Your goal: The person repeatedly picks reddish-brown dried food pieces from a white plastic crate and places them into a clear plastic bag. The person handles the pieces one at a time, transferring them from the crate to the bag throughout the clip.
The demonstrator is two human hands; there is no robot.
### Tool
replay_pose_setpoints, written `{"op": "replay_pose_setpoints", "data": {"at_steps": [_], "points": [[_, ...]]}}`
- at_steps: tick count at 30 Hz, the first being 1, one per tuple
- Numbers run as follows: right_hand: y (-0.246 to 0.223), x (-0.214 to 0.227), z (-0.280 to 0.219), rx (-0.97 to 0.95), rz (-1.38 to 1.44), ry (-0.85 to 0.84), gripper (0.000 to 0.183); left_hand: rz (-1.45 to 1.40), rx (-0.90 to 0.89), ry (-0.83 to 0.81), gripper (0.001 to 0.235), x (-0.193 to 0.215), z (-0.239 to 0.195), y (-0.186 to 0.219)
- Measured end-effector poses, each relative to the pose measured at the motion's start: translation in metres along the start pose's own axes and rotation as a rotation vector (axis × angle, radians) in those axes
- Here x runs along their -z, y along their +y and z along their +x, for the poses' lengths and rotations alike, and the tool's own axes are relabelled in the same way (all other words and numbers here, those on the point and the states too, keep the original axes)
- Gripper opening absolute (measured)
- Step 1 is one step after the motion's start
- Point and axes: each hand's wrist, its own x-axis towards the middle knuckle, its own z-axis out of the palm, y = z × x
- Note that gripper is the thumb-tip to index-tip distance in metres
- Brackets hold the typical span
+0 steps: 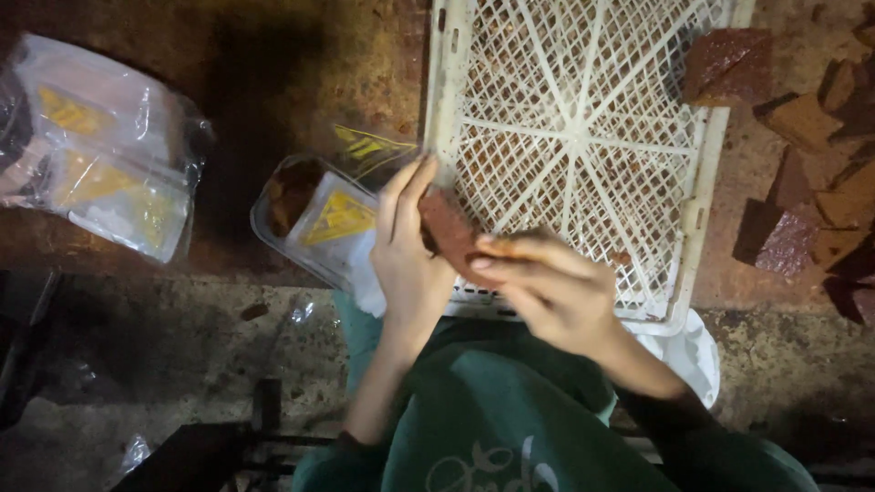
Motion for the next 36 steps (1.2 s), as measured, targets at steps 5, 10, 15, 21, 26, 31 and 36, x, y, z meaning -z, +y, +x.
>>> {"op": "replay_pose_setpoints", "data": {"at_steps": [5,10,15,21,26,31,36], "points": [[0.005,0.005,0.014,-0.088,-0.022,-0.032,0.021,-0.007,0.129,-0.020,0.052,-0.004,0.004,0.009],[-0.001,0.002,0.026,-0.107,-0.142,-0.066,0.022,0.115,0.081,-0.003,0.053,-0.010,-0.004,0.009],[0.002,-0.003,0.026,-0.096,-0.097,-0.053,0.030,0.073,0.083,-0.064,0.049,-0.011,0.001,0.011],[0.005,0.009,0.024,-0.018,-0.228,-0.190,0.034,0.163,-0.199,-0.061,0.035,-0.013,-0.004,0.015],[0.036,0.043,-0.002,-0.301,0.102,0.040,0.035,-0.175,-0.020,-0.136,0.052,0.004,0.014,0.003],[0.063,0.044,-0.039,-0.454,-0.070,0.231,0.026,-0.334,0.036,0.052,0.028,0.002,0.020,-0.016],[0.088,0.018,-0.047,-0.393,-0.602,0.042,0.040,-0.072,-0.158,0.203,0.035,-0.006,0.022,-0.032]]}}
